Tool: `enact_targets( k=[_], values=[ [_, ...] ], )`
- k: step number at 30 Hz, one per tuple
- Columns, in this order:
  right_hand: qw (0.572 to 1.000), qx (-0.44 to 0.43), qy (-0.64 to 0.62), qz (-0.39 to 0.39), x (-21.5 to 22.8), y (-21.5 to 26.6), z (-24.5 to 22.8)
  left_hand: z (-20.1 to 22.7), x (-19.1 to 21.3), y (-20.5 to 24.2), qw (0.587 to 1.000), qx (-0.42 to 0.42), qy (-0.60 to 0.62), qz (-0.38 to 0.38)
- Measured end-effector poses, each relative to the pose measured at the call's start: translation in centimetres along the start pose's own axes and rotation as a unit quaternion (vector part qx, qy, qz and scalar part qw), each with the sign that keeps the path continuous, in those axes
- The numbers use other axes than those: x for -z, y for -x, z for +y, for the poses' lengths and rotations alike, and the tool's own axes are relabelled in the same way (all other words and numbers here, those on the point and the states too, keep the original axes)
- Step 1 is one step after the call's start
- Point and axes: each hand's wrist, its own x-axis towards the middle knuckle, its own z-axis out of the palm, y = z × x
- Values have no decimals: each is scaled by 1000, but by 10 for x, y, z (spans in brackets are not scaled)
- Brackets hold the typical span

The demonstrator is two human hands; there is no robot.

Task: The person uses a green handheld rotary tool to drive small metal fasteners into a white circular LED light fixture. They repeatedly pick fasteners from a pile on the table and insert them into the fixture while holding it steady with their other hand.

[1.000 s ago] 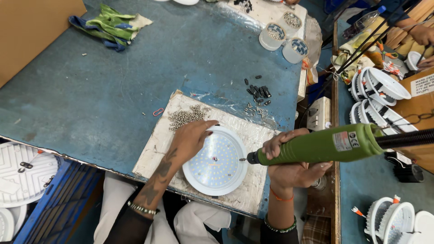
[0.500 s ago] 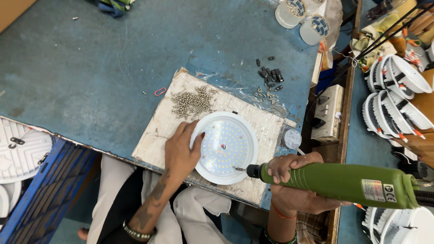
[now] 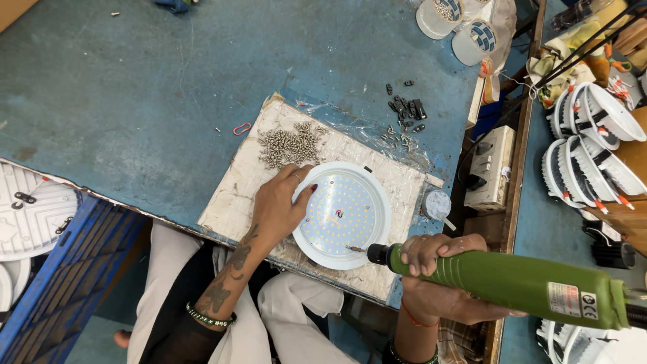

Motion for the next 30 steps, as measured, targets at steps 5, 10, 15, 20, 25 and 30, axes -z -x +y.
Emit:
enact_targets(
  k=[5, 10, 15, 20, 25, 30],
  values=[
    [999, -3, -41, 15, -5, 0, -3, -1, -1, 1, 1000, -3, 2, 7],
    [999, -1, -44, 14, -6, 0, -2, 0, 0, 1, 1000, 3, -1, 5],
    [1000, 14, -19, -19, -5, -1, 0, 1, 0, 2, 1000, -2, 8, 12],
    [998, -1, -46, -42, 0, -2, 0, 0, -1, 3, 1000, -8, 6, 10],
    [995, 1, -71, -67, 7, -5, 7, 1, -8, 8, 1000, -8, -9, 19],
    [993, 16, -81, -81, 12, -4, 15, 10, -20, 11, 997, 36, -28, 60]
  ],
)
